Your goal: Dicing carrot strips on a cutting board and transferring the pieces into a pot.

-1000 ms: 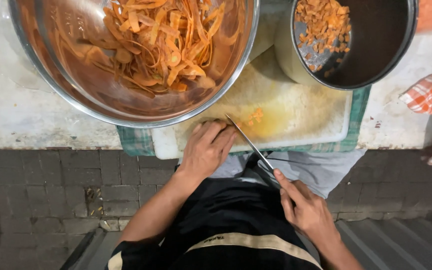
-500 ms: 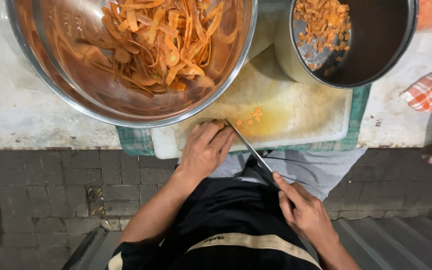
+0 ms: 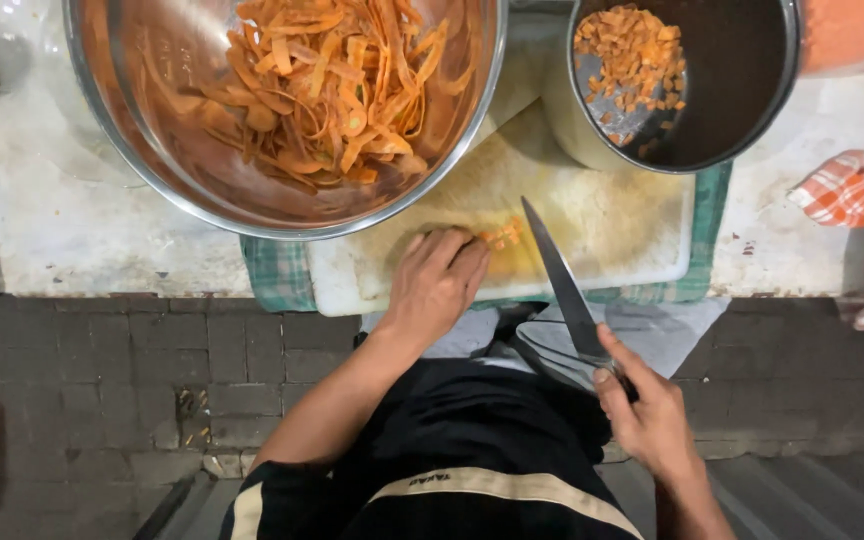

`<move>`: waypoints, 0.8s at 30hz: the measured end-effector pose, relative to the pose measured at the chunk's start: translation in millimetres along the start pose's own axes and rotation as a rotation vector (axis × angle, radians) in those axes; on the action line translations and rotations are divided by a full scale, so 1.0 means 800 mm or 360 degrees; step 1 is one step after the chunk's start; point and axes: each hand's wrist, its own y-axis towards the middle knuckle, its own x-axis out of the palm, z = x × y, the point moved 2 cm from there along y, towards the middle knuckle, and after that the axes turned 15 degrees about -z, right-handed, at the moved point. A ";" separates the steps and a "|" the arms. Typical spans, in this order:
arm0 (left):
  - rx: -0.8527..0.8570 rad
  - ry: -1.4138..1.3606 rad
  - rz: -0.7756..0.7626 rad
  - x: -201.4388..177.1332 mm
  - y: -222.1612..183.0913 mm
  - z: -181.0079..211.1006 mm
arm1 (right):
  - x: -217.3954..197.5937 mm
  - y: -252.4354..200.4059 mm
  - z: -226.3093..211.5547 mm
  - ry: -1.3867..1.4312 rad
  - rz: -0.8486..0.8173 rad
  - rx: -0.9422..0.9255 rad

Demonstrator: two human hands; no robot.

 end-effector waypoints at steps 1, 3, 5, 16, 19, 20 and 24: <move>0.0005 -0.0005 0.0001 -0.001 0.001 0.001 | 0.003 0.001 0.012 -0.0001 0.0006 0.0003; -0.0051 -0.0102 -0.0021 -0.001 0.005 0.001 | 0.009 0.006 0.035 0.0593 -0.0116 -0.0209; -0.0080 -0.0073 -0.0051 0.003 0.004 -0.001 | 0.014 0.014 0.050 0.0817 -0.0213 -0.0200; 0.0368 0.0157 -0.0040 0.026 0.022 -0.016 | 0.065 0.063 0.054 0.1224 -0.0415 -0.0609; 0.0424 0.0145 -0.0064 0.026 0.023 -0.020 | 0.072 0.065 0.055 0.1309 -0.0409 -0.0614; 0.0417 0.0209 -0.0057 0.028 0.022 -0.019 | 0.075 0.063 0.054 0.1317 -0.0404 -0.0646; 0.0340 0.0060 -0.0379 0.021 0.025 -0.007 | 0.063 0.046 0.029 0.1310 -0.0455 -0.0452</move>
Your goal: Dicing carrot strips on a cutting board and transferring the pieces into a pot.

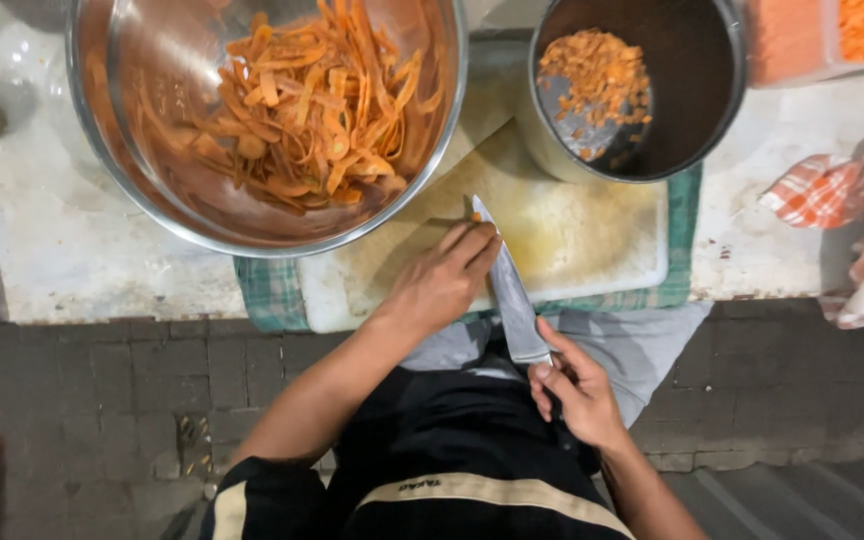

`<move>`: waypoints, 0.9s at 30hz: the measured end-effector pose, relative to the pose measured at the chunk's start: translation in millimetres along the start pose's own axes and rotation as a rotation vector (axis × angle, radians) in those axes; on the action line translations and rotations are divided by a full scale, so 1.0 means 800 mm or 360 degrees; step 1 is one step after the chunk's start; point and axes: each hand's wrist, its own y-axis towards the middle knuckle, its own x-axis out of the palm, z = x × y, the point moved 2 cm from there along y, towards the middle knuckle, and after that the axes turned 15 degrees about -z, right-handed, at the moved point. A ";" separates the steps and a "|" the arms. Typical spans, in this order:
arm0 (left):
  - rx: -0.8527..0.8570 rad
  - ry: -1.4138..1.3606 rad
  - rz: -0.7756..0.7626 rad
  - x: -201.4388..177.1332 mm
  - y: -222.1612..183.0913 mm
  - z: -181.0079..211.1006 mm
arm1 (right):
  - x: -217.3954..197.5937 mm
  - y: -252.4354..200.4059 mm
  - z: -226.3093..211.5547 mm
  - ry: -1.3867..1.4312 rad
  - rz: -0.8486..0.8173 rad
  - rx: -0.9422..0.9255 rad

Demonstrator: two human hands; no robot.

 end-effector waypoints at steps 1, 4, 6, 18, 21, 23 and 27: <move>0.0018 0.0006 0.0010 -0.012 0.008 0.007 | 0.003 -0.004 -0.010 -0.0009 0.0008 -0.0018; 0.0126 0.0084 0.0018 -0.043 0.038 0.028 | 0.009 -0.017 -0.040 -0.0178 0.0074 -0.0155; 0.0350 0.0143 0.0214 -0.060 0.065 0.039 | 0.009 -0.024 -0.063 -0.0455 0.0210 -0.0425; -0.0020 0.0006 0.0606 -0.085 0.181 0.030 | -0.012 -0.049 -0.129 -0.0875 0.0853 -0.0611; 0.0383 0.0033 0.0494 -0.107 0.122 0.080 | -0.021 -0.040 -0.125 -0.0459 0.0727 -0.0510; 0.0701 -0.0353 0.0312 -0.160 0.078 0.132 | -0.017 -0.033 -0.131 -0.0238 0.0768 -0.0420; 0.1104 -0.0269 -0.0035 -0.169 0.019 0.186 | -0.023 -0.018 -0.138 0.0207 0.0421 -0.0477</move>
